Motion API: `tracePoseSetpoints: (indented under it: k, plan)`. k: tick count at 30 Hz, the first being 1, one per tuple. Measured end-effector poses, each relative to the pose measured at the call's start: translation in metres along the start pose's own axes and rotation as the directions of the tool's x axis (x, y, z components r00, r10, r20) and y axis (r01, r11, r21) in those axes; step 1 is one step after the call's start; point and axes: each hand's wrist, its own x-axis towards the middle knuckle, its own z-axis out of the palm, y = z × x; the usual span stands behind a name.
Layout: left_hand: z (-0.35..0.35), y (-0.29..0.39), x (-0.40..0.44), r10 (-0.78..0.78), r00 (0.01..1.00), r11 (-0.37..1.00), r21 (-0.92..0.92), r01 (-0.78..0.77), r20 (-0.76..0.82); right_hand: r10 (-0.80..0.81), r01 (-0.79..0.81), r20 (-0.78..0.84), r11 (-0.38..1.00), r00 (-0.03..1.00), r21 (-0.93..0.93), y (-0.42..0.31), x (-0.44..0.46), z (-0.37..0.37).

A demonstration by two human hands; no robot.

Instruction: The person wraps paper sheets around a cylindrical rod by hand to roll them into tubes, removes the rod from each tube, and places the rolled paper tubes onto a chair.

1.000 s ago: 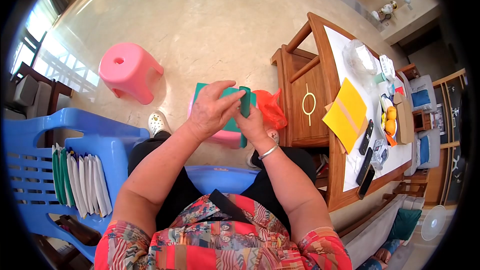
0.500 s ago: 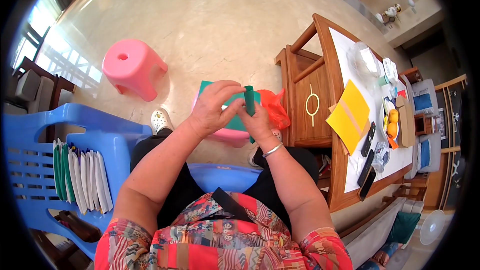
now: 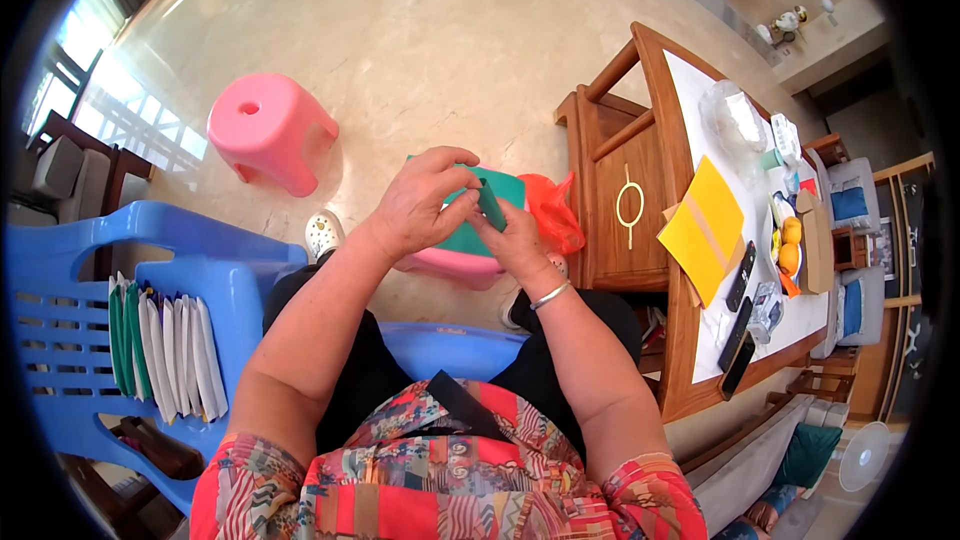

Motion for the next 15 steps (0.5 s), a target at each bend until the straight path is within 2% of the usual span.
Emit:
tracePoseSetpoints:
  k: [3,6,15]
  plan:
    - [-0.003,-0.002,0.001,-0.015,0.994,0.997,-0.072,0.023,0.105,-0.031,0.046,0.097,0.986,0.995,-0.163,-0.007,0.001,-0.011]
    - [-0.004,-0.003,0.000,-0.013,0.988,0.995,-0.095,0.028,0.154,-0.041,0.060,0.115,0.985,0.993,-0.163,-0.004,0.001,-0.013]
    - [-0.002,-0.001,-0.002,0.007,1.000,0.999,-0.035,-0.006,0.026,-0.043,0.054,0.122,0.995,0.992,-0.088,-0.012,-0.002,-0.011]
